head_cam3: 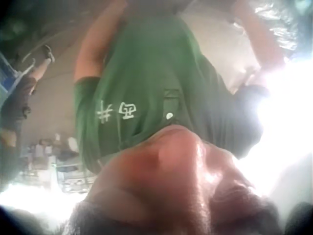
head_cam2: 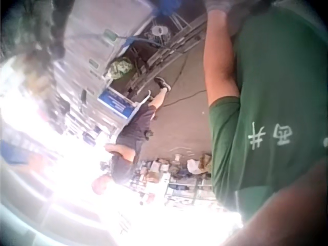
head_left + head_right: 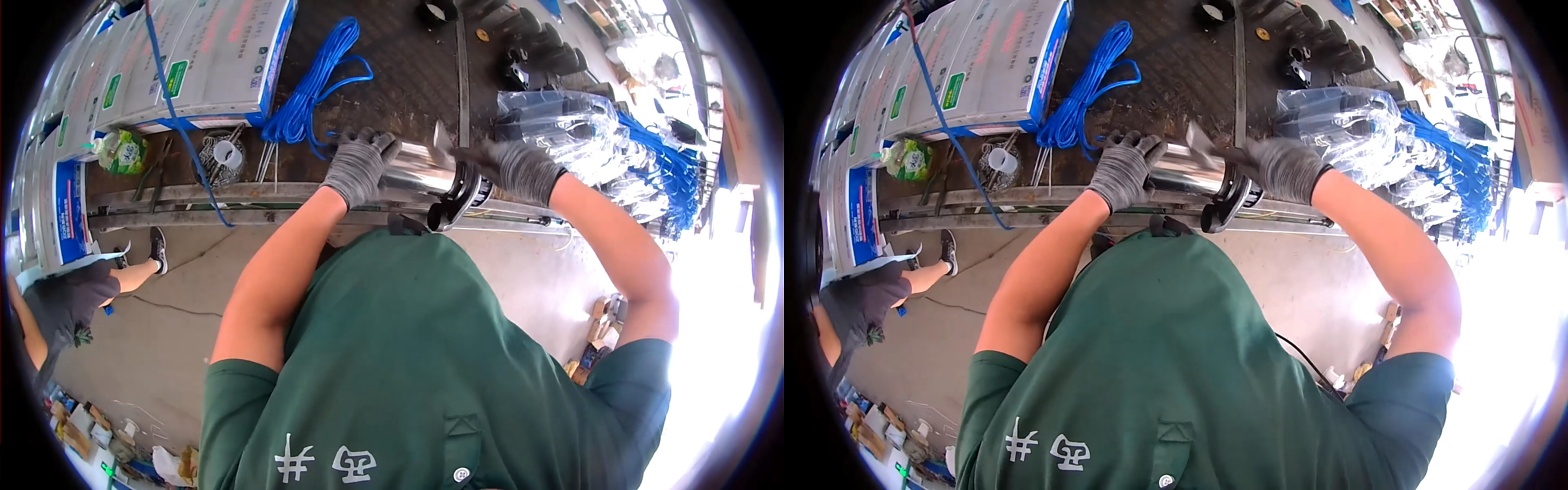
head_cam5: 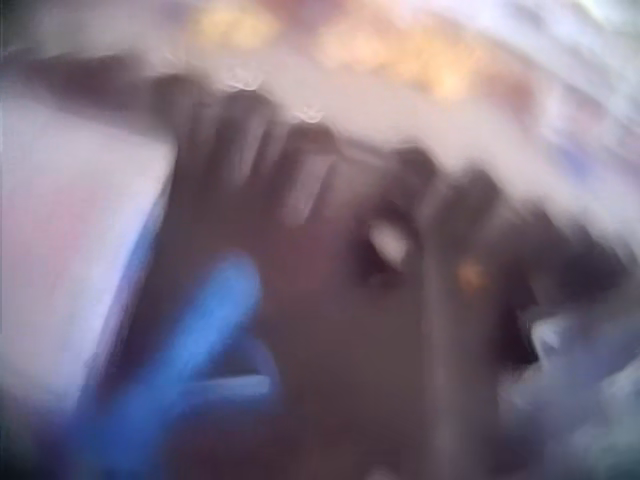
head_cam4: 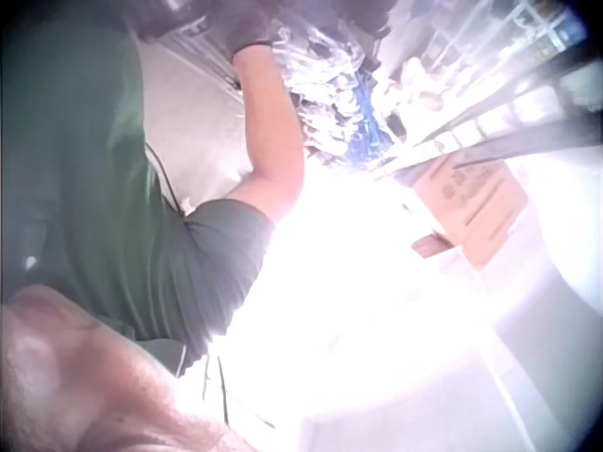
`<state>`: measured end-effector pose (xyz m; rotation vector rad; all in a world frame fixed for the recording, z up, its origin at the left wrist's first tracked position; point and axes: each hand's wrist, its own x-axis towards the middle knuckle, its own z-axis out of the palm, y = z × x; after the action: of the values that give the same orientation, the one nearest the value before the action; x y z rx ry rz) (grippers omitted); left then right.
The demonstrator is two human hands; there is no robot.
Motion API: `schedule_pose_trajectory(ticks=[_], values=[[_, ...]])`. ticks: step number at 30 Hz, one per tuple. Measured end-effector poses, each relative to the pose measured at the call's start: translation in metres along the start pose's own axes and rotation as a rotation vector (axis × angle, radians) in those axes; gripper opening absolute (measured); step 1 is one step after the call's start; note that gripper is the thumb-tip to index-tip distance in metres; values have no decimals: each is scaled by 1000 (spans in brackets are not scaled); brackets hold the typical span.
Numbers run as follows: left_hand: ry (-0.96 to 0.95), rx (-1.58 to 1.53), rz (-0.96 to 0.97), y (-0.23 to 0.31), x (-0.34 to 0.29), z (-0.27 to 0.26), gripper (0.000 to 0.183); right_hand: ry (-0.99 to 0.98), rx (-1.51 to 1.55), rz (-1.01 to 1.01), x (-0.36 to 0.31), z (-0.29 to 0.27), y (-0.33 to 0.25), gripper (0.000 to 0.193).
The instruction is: The person assembles a pump by using a power screwdriver to tighten screws on the housing and a hammer to secure parts, while handling a blue cable and placing components on a workbench.
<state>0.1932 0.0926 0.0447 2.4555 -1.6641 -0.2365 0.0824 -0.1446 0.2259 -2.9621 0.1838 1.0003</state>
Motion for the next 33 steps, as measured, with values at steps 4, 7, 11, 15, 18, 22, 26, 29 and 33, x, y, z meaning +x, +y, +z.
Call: schedule_pose_trajectory(ticks=[4, 7, 11, 15, 18, 22, 26, 29, 33], values=[[0, -37, -14, 8, 6, -3, 85, -221, -442, 64, 3, -2, 12, 18], [-13, -1, -21, 4, 4, 0, 84, -152, -492, -15, -1, -58, -16, 19], [-11, -1, -36, -1, 2, 4, 85, 125, -160, -81, -10, -65, -38, 30], [-5, -7, 15, 7, 8, 1, 86, -86, -125, 43, -14, 29, 27, 29], [-26, 3, 11, 11, 14, 3, 85, -292, -468, 104, -6, 3, 12, 21], [44, -3, -23, 0, 7, 8, 85, -194, -428, 19, -10, -59, -17, 20], [17, 1, -30, -1, 6, 0, 86, 114, -78, -65, -20, -47, -24, 25], [44, -49, 22, 7, 13, -3, 84, -53, -70, 70, -13, 33, 35, 26], [51, 7, 33, 6, 10, 1, 83, -210, -375, 60, -5, -4, 27, 24]])
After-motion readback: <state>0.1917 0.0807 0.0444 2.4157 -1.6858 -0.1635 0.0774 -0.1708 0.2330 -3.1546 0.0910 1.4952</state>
